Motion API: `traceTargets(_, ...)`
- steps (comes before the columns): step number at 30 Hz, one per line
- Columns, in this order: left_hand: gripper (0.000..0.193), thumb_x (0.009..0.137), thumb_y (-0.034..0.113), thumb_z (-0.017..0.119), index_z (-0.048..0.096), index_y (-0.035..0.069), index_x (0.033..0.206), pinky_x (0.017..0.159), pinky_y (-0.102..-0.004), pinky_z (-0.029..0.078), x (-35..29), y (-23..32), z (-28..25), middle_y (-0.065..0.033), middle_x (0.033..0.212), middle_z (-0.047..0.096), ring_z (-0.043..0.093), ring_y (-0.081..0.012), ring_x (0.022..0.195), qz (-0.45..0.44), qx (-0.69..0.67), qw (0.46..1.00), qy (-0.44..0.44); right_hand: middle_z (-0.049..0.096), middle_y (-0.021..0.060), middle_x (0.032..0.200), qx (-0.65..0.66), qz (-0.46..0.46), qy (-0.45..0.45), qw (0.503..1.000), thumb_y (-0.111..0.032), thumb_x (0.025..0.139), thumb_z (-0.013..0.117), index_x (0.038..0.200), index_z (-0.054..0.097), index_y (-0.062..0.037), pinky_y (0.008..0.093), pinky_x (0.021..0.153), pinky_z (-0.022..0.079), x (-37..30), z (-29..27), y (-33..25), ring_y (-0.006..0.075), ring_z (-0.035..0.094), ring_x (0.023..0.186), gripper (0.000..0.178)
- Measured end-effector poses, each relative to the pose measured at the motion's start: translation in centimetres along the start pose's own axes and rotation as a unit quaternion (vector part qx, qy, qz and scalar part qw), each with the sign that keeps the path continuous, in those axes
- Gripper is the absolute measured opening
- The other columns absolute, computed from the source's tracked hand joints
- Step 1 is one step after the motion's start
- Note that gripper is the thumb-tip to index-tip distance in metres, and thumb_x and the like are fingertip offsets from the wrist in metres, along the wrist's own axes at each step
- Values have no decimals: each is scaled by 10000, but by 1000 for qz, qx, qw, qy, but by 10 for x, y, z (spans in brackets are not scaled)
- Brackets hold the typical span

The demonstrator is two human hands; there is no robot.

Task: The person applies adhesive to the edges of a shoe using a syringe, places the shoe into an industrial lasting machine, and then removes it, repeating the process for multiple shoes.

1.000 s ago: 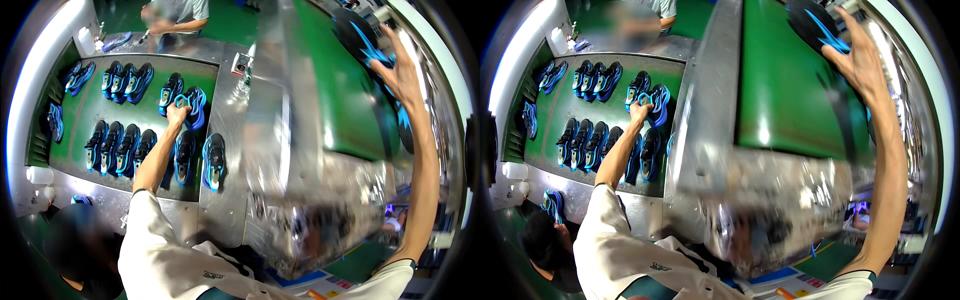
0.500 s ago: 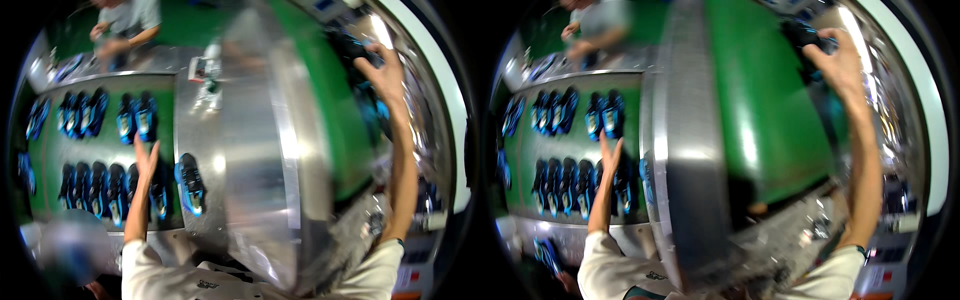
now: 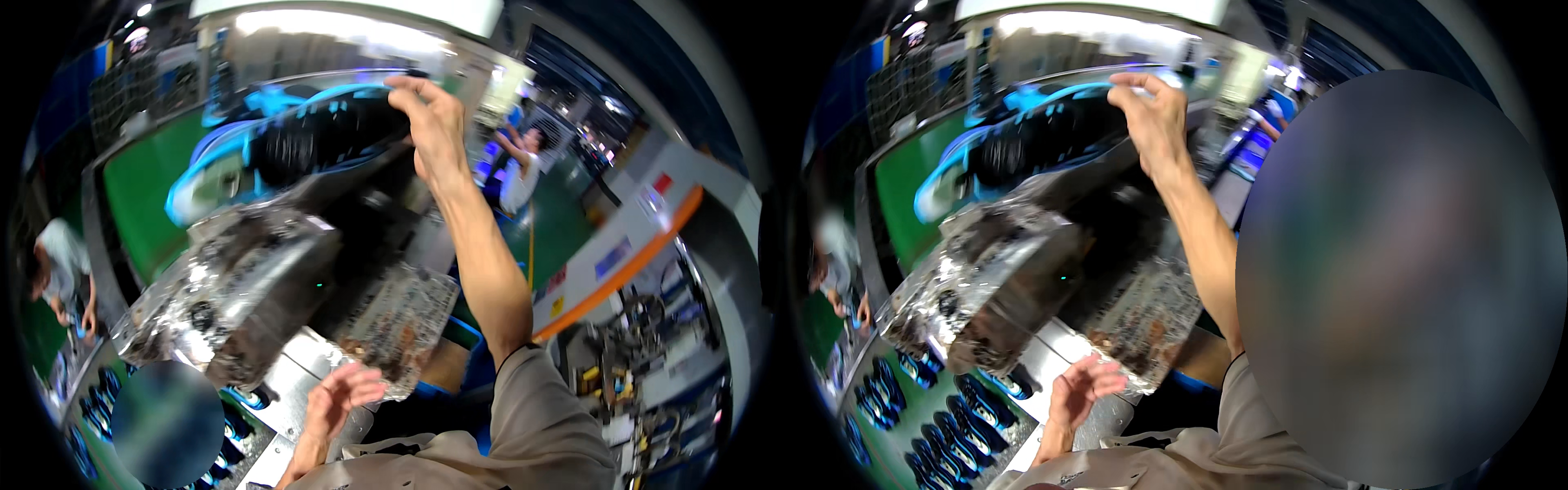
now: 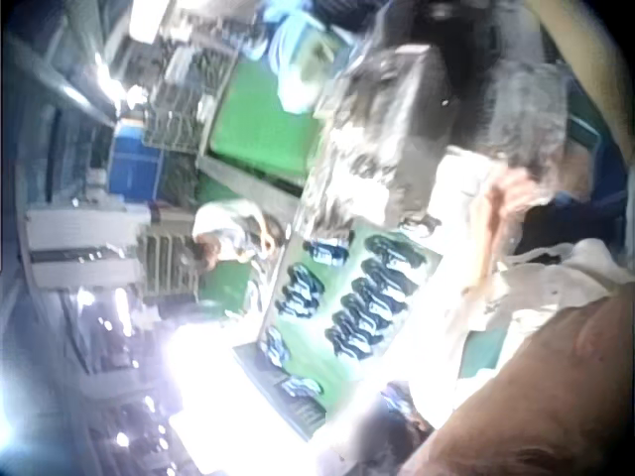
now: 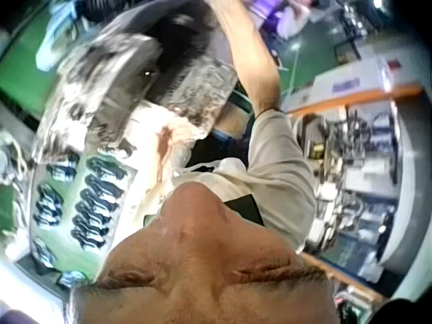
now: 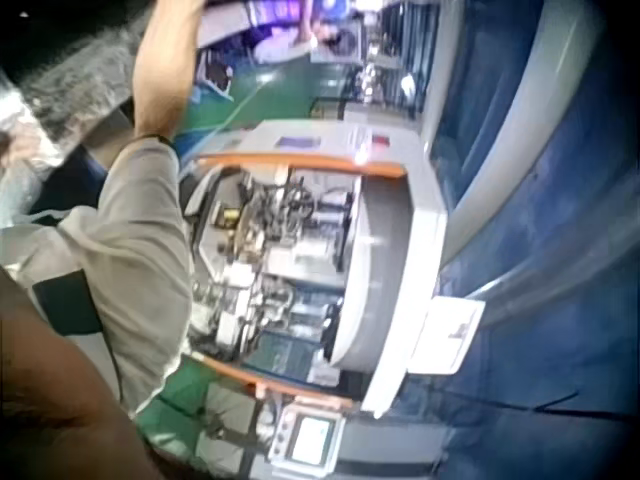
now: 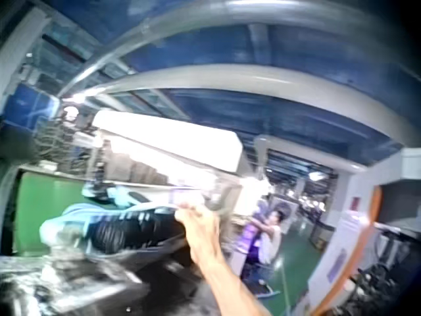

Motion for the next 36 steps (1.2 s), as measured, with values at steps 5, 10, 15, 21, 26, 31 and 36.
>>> traceTargets(5,956,857,750,362,183,77,1511,1076,-659,234,86,-8,164,-268,1540,135,291,-480,1359,-46,-273,935,-222,672,45,745,7,-66,87,994,-73,848,673,952,664,40,198,577,454,-108,-167,-33,57,596,670,154)
traceTargets(10,922,835,713,488,275,103,1493,1111,-656,153,74,-109,215,-207,1574,74,126,-442,1430,-113,-256,925,-256,683,62,797,-29,-76,242,967,-35,838,673,965,658,33,210,650,476,-248,-342,-66,76,612,730,145)
traceTargets(15,1220,662,892,453,199,29,1487,808,-581,533,-2,-276,303,-367,1372,373,563,-545,1019,-409,-224,830,-306,683,64,922,-81,-21,302,950,-9,873,626,1057,642,26,229,760,502,-448,-491,-93,82,623,826,189)
traceTargets(21,739,859,416,602,362,-43,1385,867,-436,523,-152,-437,387,-243,1287,524,630,-348,1010,-531,-136,758,-352,668,81,1015,-190,128,430,873,-252,926,581,1325,487,-21,238,725,466,-688,-564,-102,87,576,816,470)
traceTargets(26,554,862,199,650,450,-14,1333,932,-340,469,-184,-537,459,-116,1149,622,604,-190,1037,-452,140,791,-388,612,86,1136,24,155,553,819,-124,775,691,1407,409,-56,316,888,459,-871,-557,-133,159,568,1002,696)
traceTargets(31,766,863,264,709,302,-17,1449,905,-312,467,-239,-627,549,-128,1210,590,572,-165,1050,-390,275,688,-547,641,61,1000,-46,218,788,574,-80,637,814,1135,595,22,315,835,483,-1014,-594,-127,163,591,882,554)
traceTargets(36,857,864,400,686,273,-89,1433,927,-346,461,-223,-797,610,-201,1219,587,582,-221,1096,-396,357,690,-489,635,37,949,-107,88,839,526,-82,699,777,1088,602,13,280,746,495,-1096,-610,-198,132,603,765,437)
Point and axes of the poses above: each hand's wrist, its own x-axis towards the middle knuckle, its own z-axis out of the palm, y = z × x, the point moved 9 cm from there along x, towards the middle knuckle
